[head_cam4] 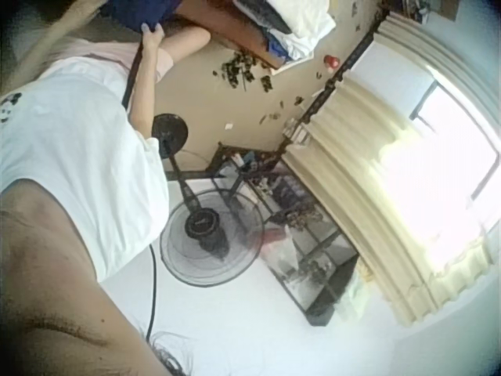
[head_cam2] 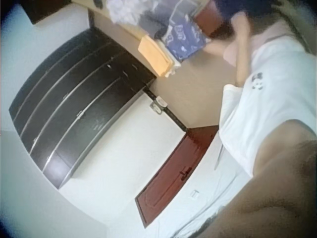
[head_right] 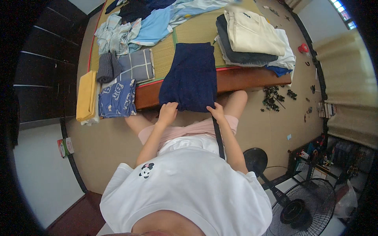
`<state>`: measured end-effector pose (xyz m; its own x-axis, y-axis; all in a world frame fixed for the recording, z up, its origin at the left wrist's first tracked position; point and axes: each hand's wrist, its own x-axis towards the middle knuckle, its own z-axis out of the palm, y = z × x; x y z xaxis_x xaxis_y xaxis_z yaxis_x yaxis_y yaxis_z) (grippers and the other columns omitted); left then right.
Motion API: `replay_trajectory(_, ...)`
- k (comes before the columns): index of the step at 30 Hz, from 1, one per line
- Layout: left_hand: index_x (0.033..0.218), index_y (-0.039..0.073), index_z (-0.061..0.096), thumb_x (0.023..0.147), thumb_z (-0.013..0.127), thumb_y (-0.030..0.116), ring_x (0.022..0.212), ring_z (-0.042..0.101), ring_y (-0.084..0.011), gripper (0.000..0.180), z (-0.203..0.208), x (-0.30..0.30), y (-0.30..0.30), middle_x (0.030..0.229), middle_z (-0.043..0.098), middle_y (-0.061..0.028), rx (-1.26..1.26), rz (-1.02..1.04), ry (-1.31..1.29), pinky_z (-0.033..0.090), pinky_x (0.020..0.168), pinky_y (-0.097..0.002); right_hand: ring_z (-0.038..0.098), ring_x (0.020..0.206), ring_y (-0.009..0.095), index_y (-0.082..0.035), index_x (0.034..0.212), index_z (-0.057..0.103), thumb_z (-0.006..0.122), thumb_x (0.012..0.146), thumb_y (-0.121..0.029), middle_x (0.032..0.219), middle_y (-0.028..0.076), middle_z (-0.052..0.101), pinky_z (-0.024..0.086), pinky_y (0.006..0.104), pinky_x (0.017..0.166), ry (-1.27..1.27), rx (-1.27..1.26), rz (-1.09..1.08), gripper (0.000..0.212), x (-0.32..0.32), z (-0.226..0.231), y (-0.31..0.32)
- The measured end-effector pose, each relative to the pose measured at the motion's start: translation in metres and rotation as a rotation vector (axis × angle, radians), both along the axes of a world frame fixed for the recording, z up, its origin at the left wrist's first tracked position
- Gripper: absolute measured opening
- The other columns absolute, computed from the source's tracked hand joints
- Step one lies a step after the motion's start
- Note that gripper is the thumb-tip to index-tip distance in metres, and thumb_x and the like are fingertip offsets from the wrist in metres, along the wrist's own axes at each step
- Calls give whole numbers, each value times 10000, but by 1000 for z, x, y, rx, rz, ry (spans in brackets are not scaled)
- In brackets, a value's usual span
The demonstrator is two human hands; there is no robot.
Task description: Folding various garments including shorts and a shirt while sitting on a bed.
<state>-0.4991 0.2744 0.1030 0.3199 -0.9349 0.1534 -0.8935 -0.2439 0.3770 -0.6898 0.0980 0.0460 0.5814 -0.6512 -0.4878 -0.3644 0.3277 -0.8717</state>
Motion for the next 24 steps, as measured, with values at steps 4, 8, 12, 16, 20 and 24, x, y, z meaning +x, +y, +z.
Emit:
replay_trajectory(4,1000,10,534,697,507,64,845,532,-211,309,-8,-14,-2,901,590,-86,58,20,-65,389,702,-337,546,800,131,27,974,570,622,757,-56,893,57,604,423,249,742,-4,-49,16,237,0,-2,1)
replay_trajectory(8,976,18,553,691,523,70,857,524,-219,292,-3,-15,-1,862,595,-83,8,42,-85,381,713,-343,544,814,136,24,992,557,611,764,-49,895,62,602,419,248,750,-45,-67,5,245,0,-2,3)
replay_trajectory(12,922,28,588,666,621,161,878,516,-238,291,5,-9,4,829,596,-101,72,197,26,359,740,-357,533,843,140,18,1019,537,605,773,-53,916,62,593,410,251,773,-186,-81,-208,265,5,-2,10)
replay_trajectory(16,863,23,616,685,658,323,891,510,-267,350,-27,14,24,843,599,-126,123,503,215,358,733,-382,515,882,134,17,1061,500,597,793,-89,968,59,575,396,253,807,-82,114,-52,304,-5,-9,-4)
replay_trajectory(20,869,27,636,731,622,406,893,515,-282,404,-49,29,40,857,607,-139,74,649,459,367,753,-393,521,849,110,22,1092,484,607,802,-123,972,39,571,406,233,779,-90,188,-6,346,-6,11,-8)
replay_trajectory(24,837,42,630,747,609,393,820,521,-269,363,-56,27,49,771,591,-99,-128,699,341,373,718,-348,517,851,97,19,1100,462,620,795,-147,954,52,564,414,233,756,-207,184,-12,381,-7,21,-6)
